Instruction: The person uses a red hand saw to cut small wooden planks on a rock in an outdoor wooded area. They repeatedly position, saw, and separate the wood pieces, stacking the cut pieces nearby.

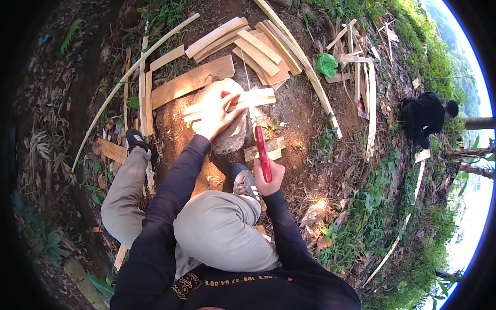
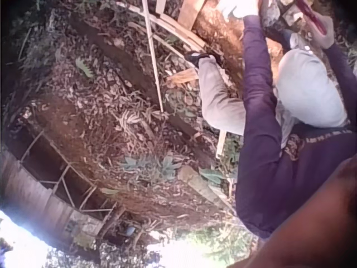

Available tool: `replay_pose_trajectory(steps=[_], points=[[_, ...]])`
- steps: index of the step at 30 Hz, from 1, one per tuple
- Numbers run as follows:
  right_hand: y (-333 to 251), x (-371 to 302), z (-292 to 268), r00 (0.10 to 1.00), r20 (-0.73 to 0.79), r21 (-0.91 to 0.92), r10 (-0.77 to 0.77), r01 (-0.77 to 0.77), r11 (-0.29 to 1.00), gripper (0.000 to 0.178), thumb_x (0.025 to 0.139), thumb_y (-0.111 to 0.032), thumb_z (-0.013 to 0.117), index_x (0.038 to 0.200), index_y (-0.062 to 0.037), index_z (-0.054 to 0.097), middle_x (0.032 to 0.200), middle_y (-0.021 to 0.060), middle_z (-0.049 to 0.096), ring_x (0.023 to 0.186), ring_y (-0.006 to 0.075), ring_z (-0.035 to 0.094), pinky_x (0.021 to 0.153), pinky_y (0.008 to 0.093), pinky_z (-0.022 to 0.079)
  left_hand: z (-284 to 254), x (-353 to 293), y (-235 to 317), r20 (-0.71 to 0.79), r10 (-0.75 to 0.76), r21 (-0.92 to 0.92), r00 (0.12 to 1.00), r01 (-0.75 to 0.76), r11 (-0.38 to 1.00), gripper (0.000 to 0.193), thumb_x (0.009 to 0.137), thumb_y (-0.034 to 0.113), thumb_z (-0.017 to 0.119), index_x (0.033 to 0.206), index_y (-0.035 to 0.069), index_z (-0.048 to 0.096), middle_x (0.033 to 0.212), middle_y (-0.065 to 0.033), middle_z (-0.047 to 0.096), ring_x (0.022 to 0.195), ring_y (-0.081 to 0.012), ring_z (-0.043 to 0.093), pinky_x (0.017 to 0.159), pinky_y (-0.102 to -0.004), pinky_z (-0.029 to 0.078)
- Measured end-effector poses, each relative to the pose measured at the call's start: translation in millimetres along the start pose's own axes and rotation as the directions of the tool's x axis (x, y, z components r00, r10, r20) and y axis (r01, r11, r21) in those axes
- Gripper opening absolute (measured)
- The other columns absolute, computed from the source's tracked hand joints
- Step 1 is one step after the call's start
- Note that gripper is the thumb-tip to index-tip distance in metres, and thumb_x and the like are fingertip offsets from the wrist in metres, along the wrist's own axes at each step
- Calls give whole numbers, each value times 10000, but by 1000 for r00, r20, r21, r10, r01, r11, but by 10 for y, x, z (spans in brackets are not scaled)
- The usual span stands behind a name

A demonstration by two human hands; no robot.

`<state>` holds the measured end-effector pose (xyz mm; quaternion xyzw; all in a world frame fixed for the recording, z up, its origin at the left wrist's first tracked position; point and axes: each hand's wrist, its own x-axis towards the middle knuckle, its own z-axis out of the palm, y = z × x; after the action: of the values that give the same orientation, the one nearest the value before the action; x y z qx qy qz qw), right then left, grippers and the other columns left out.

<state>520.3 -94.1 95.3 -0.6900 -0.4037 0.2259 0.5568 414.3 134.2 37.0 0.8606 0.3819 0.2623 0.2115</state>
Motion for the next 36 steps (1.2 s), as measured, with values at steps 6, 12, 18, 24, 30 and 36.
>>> replay_pose_trajectory(steps=[6, 12, 18, 24, 30, 36], points=[[115, 67, -33, 1000, 15, -19, -6, 6, 1000, 222, 872, -79, 668, 679, -13, 579, 469, 34, 429, 400, 92, 428, 432, 304, 325, -24, 51, 119, -100, -22, -98, 995, 12, 995, 468, 826, 414, 779, 1140, 75, 709, 1060, -121, 626, 990, -300, 592, 890, -431, 486], [36, 74, 0, 999, 37, 32, 33, -34, 999, 206, 883, -94, 663, 709, 0, 606, 485, 46, 451, 418, 93, 449, 442, 303, 343, 9, 7, 15, -71, -19, -88, 997, 13, 996, 430, 867, 396, 746, 1180, 107, 690, 1075, -119, 632, 992, -292, 612, 873, -404, 505], [-6, -56, -100, 1000, 13, 75, 6, -7, 997, 214, 876, -80, 642, 689, 5, 584, 482, 52, 454, 417, 94, 428, 439, 302, 344, 89, 10, -86, -107, 34, -54, 994, -40, 998, 400, 864, 332, 765, 1164, 80, 683, 1049, -136, 634, 991, -286, 623, 877, -414, 514], [70, 69, -123, 992, 79, 121, 102, -111, 986, 194, 877, -70, 647, 711, 18, 598, 497, 19, 478, 453, 61, 441, 451, 282, 348, 50, -69, 15, -47, 68, -31, 997, -70, 997, 414, 853, 278, 785, 1204, 91, 671, 1086, -151, 634, 993, -290, 632, 860, -382, 526], [-14, 233, 35, 985, 73, 183, 154, -165, 969, 156, 891, -78, 666, 763, 8, 645, 512, -20, 471, 484, 30, 432, 454, 258, 339, -30, 3, -40, 19, 8, -149, 1000, -5, 989, 439, 848, 309, 784, 1200, 77, 661, 1078, -137, 632, 1012, -310, 612, 894, -420, 497], [12, 282, 13, 981, 95, 192, 169, -184, 964, 263, 936, -212, 705, 800, 6, 649, 540, -9, 550, 498, 48, 524, 472, 246, 420, -97, 66, 154, -15, 114, 30, 993, -113, 993, 447, 885, 344, 731, 1233, 77, 642, 1135, -150, 607, 1050, -326, 583, 914, -423, 487]])
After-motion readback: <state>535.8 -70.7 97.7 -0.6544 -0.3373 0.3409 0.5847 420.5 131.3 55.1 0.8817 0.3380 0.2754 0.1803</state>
